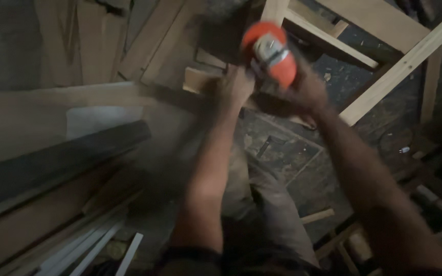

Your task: The person uses an angle grinder with a sanding disc to smooth the edges and surfaces of a wooden frame. The person sits on the floor, holding the frame with one hand and operating the tool with the other, moving the grinder along the wood to remove roughness.

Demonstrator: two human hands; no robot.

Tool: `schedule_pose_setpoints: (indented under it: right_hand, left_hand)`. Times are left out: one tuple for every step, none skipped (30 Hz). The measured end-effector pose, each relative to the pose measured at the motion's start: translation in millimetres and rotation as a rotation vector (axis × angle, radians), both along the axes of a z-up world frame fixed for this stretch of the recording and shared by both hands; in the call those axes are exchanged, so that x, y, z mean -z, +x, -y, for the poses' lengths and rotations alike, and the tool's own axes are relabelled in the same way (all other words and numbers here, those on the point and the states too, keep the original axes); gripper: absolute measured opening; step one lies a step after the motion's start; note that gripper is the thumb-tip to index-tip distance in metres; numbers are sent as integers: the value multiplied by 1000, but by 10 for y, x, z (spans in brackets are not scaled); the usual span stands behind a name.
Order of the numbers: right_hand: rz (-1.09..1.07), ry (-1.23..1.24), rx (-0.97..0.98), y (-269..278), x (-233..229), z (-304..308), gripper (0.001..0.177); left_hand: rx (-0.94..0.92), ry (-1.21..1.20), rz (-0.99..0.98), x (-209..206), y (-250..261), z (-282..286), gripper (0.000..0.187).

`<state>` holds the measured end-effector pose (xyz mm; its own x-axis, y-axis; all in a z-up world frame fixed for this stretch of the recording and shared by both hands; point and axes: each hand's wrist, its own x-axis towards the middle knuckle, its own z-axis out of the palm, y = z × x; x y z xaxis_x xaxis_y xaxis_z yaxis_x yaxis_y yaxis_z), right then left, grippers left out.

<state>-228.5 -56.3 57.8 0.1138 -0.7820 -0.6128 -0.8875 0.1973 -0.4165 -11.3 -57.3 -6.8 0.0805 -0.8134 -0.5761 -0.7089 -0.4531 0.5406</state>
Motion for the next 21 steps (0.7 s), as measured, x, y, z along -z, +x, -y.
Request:
schedule_pose_setpoints:
  right_hand:
    - [-25, 11, 18, -104, 76, 224, 86]
    - [-50, 22, 35, -213, 176, 463, 88]
    - [19, -57, -2, -337, 276, 678, 86]
    - [88, -136, -39, -425, 372, 823, 85]
    - [115, -184, -44, -489, 446, 921, 84]
    - [141, -233, -48, -566, 480, 1021, 83]
    - [169, -284, -58, -610, 498, 1092, 82]
    - [253, -281, -30, -618, 499, 1082, 79]
    - [338, -273, -1, -619, 476, 1004, 76]
    - [422, -265, 29, -623, 432, 904, 73]
    - [337, -256, 8, -572, 411, 807, 77]
    - [253, -246, -12, -489, 383, 669, 80]
    - [163, -237, -25, -448, 304, 529, 84]
    - [101, -144, 30, -349, 231, 363, 80]
    - [43, -45, 83, -204, 160, 172, 77]
    - [147, -29, 91, -104, 75, 41, 86]
    - [254, -21, 94, 7, 6, -44, 96]
    - [210, 57, 147, 120, -67, -154, 90]
    - [163, 140, 202, 231, -141, -301, 85]
    - [117, 224, 255, 299, -200, -435, 79]
    - [133, 207, 222, 304, -229, -535, 83]
  left_hand:
    - [72, 81, 28, 38, -56, 298, 38]
    - [144, 162, 57, 84, -102, 576, 39]
    - [193, 132, 74, 142, -148, 791, 36]
    - [242, 102, 91, 209, -192, 995, 34]
    - [254, 66, 83, 276, -198, 1205, 34]
    - [267, 31, 74, 320, -206, 1308, 34]
    - [239, -28, 90, 349, -229, 1342, 39]
    - [210, -86, 105, 373, -253, 1396, 45]
    - [181, -139, 119, 381, -281, 1391, 52]
    - [213, -79, 101, 373, -295, 1294, 44]
    - [239, -27, 89, 362, -266, 1166, 37]
    - [264, 26, 77, 342, -233, 1024, 32]
    - [241, 64, 58, 300, -184, 834, 32]
    - [218, 102, 39, 245, -123, 613, 33]
    - [182, 146, 49, 193, -84, 401, 36]
    - [145, 189, 60, 142, -41, 193, 38]
    - [137, 202, 76, 91, 35, -9, 37]
    - [128, 215, 91, 50, 111, -190, 37]
    - [142, 240, 108, 32, 151, -330, 37]
    - [155, 265, 124, 28, 192, -457, 37]
    - [171, 262, 130, 37, 232, -584, 37]
